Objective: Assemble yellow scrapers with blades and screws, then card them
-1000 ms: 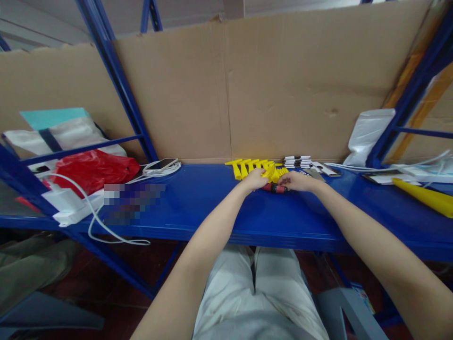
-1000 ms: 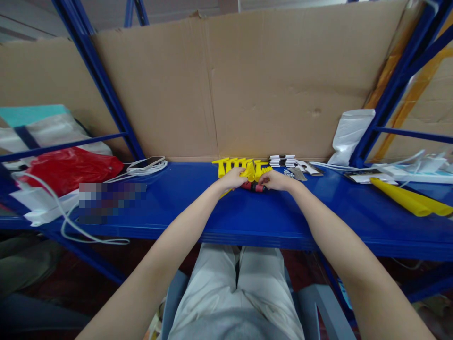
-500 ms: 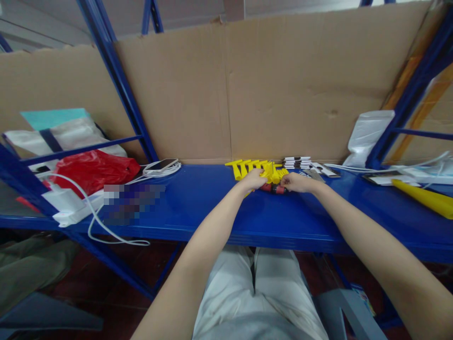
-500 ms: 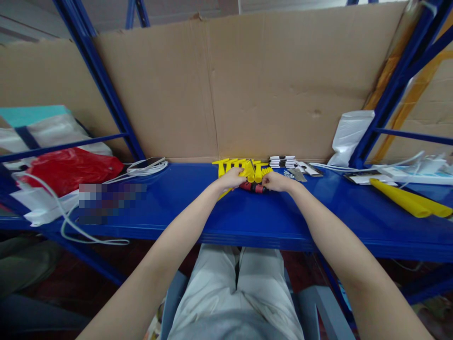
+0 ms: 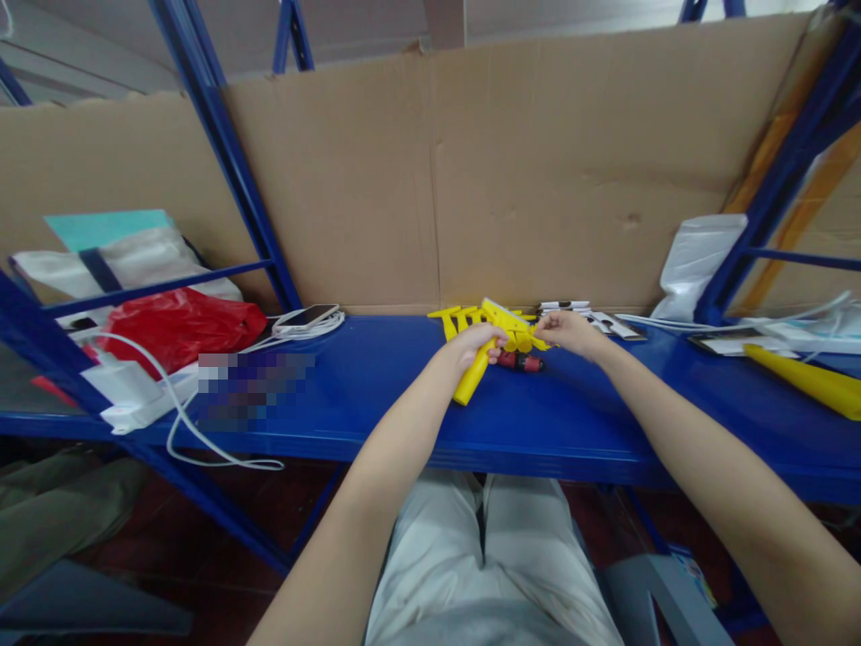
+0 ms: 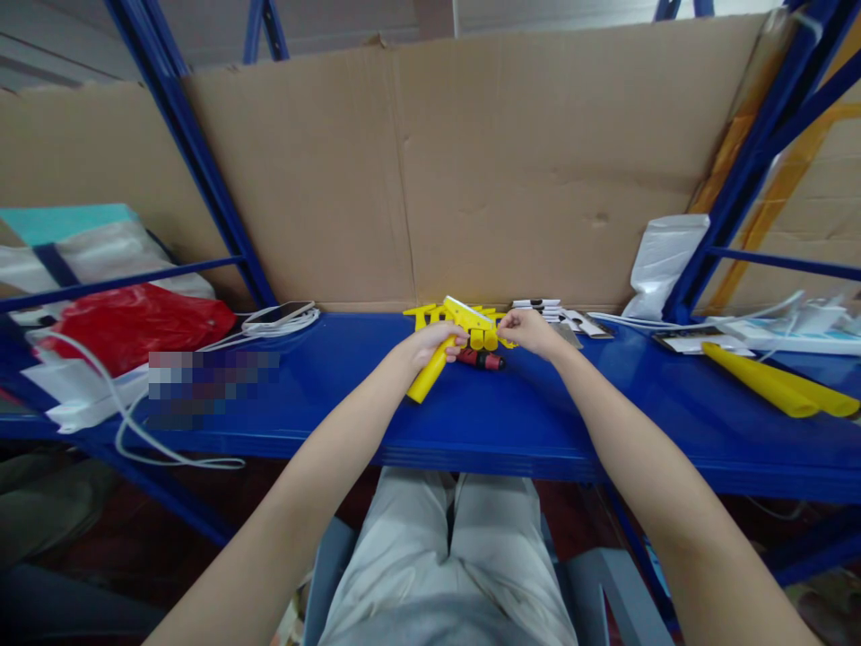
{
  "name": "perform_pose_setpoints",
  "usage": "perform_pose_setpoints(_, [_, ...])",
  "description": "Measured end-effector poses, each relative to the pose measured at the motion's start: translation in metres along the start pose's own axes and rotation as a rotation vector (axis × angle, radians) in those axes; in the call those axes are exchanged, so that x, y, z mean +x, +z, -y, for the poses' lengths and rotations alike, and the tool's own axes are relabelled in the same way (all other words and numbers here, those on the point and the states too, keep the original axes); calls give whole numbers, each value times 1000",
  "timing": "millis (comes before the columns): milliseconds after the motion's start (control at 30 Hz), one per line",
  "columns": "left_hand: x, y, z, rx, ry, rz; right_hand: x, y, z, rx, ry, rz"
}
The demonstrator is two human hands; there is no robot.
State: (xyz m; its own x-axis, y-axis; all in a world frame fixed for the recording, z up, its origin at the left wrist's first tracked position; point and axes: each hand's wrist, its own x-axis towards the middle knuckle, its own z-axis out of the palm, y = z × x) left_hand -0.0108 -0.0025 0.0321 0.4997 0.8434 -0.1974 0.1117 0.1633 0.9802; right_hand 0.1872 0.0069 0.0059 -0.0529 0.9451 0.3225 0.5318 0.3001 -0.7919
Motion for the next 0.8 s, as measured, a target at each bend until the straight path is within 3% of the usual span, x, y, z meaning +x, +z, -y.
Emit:
perform_pose_setpoints(233, [1, 3, 2, -26, -31, 70, -8, 9, 17, 155, -40, -6])
perform_pose_setpoints(800, [5, 7, 7, -27, 6, 64, -7, 13, 14, 125, -57, -32])
